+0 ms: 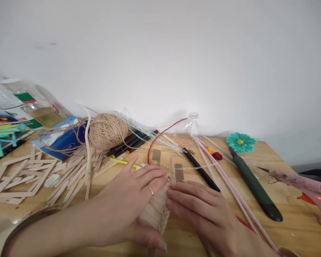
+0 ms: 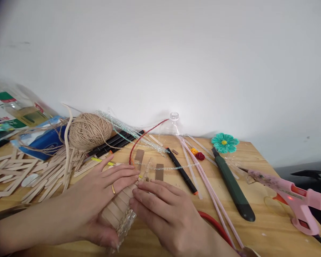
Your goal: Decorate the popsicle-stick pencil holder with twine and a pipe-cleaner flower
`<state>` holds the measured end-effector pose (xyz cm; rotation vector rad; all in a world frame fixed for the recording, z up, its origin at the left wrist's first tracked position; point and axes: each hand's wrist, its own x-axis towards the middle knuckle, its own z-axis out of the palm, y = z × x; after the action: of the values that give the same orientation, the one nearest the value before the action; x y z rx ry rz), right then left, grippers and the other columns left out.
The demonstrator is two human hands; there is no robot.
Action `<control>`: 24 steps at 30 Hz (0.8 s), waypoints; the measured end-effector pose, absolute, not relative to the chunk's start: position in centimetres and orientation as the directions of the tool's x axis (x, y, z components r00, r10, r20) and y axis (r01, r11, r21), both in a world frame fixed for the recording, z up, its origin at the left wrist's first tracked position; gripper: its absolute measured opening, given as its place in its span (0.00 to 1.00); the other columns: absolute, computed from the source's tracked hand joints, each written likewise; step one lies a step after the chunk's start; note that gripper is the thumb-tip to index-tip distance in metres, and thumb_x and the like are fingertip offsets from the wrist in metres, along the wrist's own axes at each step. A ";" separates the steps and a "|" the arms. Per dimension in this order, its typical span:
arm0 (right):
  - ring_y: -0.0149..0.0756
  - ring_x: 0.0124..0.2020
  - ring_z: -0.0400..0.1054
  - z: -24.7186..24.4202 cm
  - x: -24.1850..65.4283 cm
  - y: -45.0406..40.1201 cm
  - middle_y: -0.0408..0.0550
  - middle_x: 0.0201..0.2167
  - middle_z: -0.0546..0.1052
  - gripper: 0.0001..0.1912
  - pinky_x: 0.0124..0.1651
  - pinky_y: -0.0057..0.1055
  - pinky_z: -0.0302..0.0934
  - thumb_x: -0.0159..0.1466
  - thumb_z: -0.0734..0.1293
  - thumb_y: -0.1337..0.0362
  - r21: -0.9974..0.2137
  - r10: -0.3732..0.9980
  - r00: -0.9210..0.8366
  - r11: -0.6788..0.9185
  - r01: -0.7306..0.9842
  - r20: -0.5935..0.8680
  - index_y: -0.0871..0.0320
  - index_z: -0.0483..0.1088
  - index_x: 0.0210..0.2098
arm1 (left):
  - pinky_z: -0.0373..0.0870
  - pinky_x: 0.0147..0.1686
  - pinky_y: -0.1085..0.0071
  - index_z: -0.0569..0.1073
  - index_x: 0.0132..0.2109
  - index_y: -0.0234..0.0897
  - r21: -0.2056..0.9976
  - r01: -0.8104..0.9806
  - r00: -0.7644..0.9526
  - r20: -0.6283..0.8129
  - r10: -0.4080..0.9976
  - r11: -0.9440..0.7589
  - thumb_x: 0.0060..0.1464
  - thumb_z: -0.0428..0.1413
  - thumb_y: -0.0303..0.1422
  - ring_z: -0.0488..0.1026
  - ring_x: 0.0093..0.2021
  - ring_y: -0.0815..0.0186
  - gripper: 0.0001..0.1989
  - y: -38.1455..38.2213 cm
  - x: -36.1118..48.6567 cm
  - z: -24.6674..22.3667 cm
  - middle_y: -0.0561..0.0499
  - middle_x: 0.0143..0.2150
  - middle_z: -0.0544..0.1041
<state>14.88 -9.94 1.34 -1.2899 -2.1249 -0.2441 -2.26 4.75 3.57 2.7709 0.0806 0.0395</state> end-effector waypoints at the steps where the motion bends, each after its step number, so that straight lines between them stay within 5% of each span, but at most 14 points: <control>1: 0.35 0.51 0.69 1.1 15.0 -10.0 0.48 0.44 0.79 0.17 0.53 0.31 0.64 0.70 0.53 0.69 -0.156 0.729 -0.329 0.510 0.846 0.601 0.65 0.71 0.46 | 0.47 0.62 0.52 0.62 0.59 0.36 0.361 0.049 0.998 0.021 0.061 -0.931 0.47 0.53 0.57 0.63 0.60 0.54 0.39 4.8 -2.2 3.6 0.42 0.59 0.68; 9: 0.33 0.53 0.67 1.6 14.8 -10.3 0.56 0.44 0.78 0.16 0.53 0.32 0.65 0.68 0.54 0.71 -0.419 0.764 -0.159 0.500 0.758 0.625 0.66 0.67 0.49 | 0.45 0.63 0.53 0.62 0.58 0.35 0.323 0.042 0.998 0.032 0.055 -0.946 0.45 0.52 0.59 0.63 0.60 0.55 0.41 4.7 -2.2 3.7 0.41 0.60 0.68; 14: 0.31 0.42 0.74 2.5 13.3 -10.5 0.48 0.36 0.81 0.14 0.52 0.24 0.64 0.68 0.56 0.69 -0.274 0.710 -0.261 0.544 0.793 0.654 0.63 0.73 0.40 | 0.47 0.62 0.54 0.63 0.57 0.34 0.323 0.057 0.998 0.014 0.065 -0.945 0.47 0.53 0.56 0.63 0.59 0.56 0.38 4.7 -2.2 3.6 0.43 0.58 0.69; 18: 0.30 0.43 0.73 1.8 12.9 -10.1 0.43 0.38 0.81 0.13 0.55 0.22 0.61 0.68 0.58 0.71 -0.197 0.690 -0.335 0.570 0.798 0.641 0.65 0.73 0.41 | 0.48 0.61 0.54 0.62 0.58 0.35 0.318 0.053 0.997 0.040 0.069 -0.947 0.47 0.53 0.56 0.64 0.59 0.55 0.39 4.7 -2.2 3.4 0.44 0.58 0.70; 24: 0.32 0.41 0.75 0.9 14.1 -10.7 0.45 0.36 0.81 0.13 0.46 0.23 0.69 0.68 0.59 0.67 -0.239 0.667 -0.267 0.565 0.790 0.695 0.58 0.73 0.45 | 0.49 0.61 0.56 0.64 0.56 0.33 0.359 0.021 0.996 0.071 0.050 -0.933 0.46 0.51 0.59 0.64 0.59 0.56 0.39 4.8 -2.1 3.3 0.43 0.57 0.71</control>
<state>14.10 -10.71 0.94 -1.1665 -2.0098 -0.1975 -2.07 4.80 3.32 2.7732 0.0506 0.1114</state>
